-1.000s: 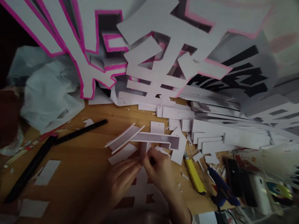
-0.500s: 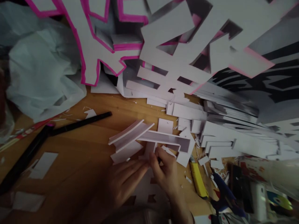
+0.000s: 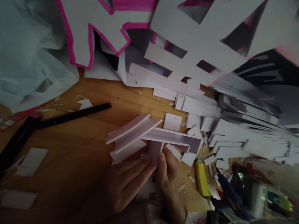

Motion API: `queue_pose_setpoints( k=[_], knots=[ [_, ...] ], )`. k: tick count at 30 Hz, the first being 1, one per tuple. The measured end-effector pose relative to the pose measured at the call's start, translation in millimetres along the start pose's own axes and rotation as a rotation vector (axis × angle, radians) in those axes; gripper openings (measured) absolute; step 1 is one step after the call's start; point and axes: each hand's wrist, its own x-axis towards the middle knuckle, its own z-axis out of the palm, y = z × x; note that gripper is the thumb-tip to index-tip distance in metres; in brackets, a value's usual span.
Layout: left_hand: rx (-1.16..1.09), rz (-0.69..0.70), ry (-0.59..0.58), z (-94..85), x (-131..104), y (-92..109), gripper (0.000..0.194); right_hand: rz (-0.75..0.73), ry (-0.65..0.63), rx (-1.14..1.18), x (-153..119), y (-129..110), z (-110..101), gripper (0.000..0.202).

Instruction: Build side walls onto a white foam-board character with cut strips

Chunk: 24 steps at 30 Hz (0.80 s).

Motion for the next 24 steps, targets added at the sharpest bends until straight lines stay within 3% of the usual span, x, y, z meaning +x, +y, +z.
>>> queue_pose_setpoints(
  k=[8,13,24],
  knots=[
    [-0.083,-0.104,0.020,3.8,0.5,4.6,0.038,0.006,0.017,-0.008,3.3,0.0,1.0,0.028],
    [-0.117,-0.147,0.034,3.5,3.1,7.5,0.034,0.089,0.021,-0.030,-0.5,-0.5,1.5,0.033],
    [-0.021,-0.090,-0.019,2.3,3.0,9.3,0.035,0.063,0.035,0.021,-3.8,5.1,3.0,0.030]
  ],
)
